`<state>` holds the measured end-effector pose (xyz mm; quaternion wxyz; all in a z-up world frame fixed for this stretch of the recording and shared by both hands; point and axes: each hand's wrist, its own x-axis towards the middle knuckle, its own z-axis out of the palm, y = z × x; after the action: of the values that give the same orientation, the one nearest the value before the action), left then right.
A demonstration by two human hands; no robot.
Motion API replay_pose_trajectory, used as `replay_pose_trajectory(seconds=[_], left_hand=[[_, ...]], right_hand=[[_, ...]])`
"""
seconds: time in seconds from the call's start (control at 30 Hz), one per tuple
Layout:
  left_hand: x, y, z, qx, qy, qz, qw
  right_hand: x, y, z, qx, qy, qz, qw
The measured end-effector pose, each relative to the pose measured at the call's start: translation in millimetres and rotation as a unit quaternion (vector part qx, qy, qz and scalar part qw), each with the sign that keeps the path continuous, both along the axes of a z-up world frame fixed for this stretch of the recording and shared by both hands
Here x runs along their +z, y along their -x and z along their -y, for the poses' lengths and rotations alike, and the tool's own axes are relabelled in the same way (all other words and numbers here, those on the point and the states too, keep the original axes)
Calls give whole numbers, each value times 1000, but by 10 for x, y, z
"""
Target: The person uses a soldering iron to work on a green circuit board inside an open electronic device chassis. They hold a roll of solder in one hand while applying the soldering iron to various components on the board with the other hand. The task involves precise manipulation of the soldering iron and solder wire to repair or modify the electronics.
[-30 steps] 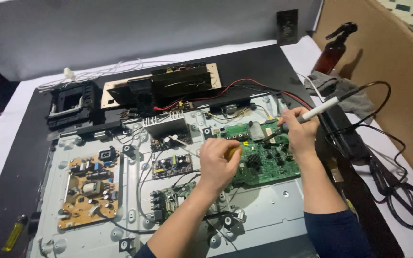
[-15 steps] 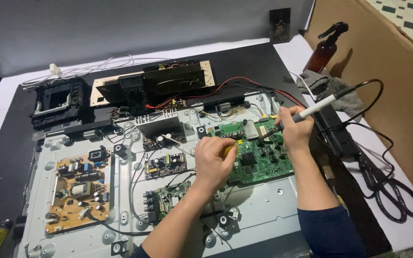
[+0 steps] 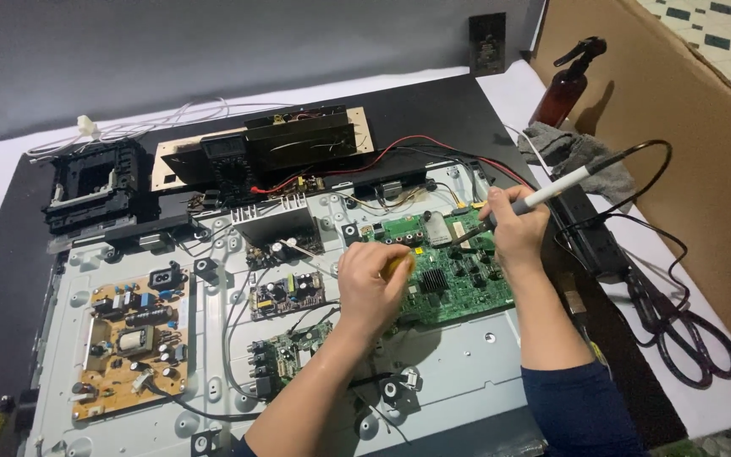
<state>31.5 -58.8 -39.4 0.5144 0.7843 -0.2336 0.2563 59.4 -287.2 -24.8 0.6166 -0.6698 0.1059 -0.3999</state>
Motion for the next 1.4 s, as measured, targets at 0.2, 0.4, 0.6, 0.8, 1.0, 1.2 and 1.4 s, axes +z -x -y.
replay_pose_trajectory(seconds=[0.2,0.4,0.6,0.8,1.0,1.2,1.4], left_hand=[[106,28,-62,-23,89,-89,992],[445,142,-138,-57,321,-227,918],[412,106,-155,-86,394,-286,869],[346,130,-121,-113,372,-314,866],[381,155,-92,-121,383,-335,852],[367,156,-87,-121,395,-334,847],[457,168,-131,-58,351,-262,897]], right_hand=[[24,9,221,-12,-12,36,999],[11,19,217,164,-91,98,977],[269,270,-251,320,-107,128,932],[17,226,-481,355,-153,179,905],[-14,140,-363,316,-145,184,919],[-35,133,-277,317,-148,178,920],[59,116,-2,221,-215,154,939]])
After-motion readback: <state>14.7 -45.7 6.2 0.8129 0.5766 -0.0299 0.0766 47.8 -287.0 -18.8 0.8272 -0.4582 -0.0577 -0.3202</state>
